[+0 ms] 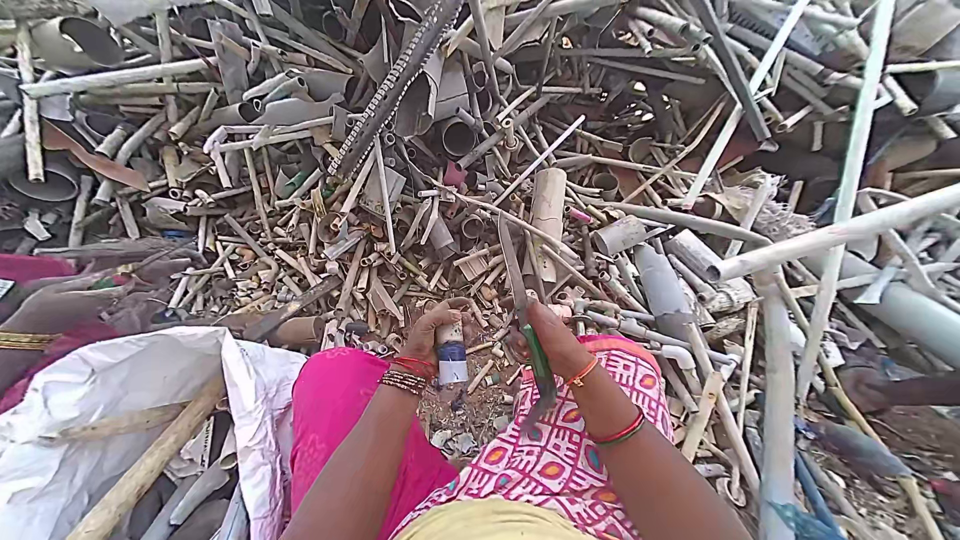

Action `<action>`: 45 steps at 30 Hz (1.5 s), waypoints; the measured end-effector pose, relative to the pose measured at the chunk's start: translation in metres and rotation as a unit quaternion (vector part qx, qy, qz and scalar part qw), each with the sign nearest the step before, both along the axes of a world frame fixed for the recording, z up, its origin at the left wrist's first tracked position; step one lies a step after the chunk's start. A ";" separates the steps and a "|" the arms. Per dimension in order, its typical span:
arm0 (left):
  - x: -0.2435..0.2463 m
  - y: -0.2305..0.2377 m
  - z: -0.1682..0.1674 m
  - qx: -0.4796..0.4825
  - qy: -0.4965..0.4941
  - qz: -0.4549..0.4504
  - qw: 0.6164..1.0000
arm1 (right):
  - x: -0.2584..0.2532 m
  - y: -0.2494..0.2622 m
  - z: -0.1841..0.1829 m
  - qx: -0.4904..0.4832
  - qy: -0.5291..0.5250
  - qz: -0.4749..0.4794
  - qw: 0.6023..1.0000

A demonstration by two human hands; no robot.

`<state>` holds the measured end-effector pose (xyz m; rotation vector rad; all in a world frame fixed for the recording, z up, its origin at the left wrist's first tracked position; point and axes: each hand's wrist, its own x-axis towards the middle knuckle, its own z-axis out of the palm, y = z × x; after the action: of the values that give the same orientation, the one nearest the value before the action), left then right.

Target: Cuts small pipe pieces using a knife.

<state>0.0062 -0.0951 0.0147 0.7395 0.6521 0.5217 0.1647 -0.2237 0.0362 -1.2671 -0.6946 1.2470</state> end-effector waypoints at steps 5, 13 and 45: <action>-0.004 0.008 0.012 -0.055 0.047 0.119 0.990 | 0.001 0.010 -0.002 -0.111 -0.344 0.050 0.931; -0.007 0.014 0.010 -0.035 0.033 0.107 0.993 | -0.011 0.025 -0.007 -0.132 -0.444 0.039 0.885; -0.004 -0.005 0.011 -0.038 0.033 0.029 0.998 | -0.034 0.013 -0.032 0.149 -0.465 -0.063 0.871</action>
<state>0.0021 -0.1004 0.0253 0.6702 0.7521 0.5250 0.1311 -0.2104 0.0047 -1.5917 -1.3975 0.3219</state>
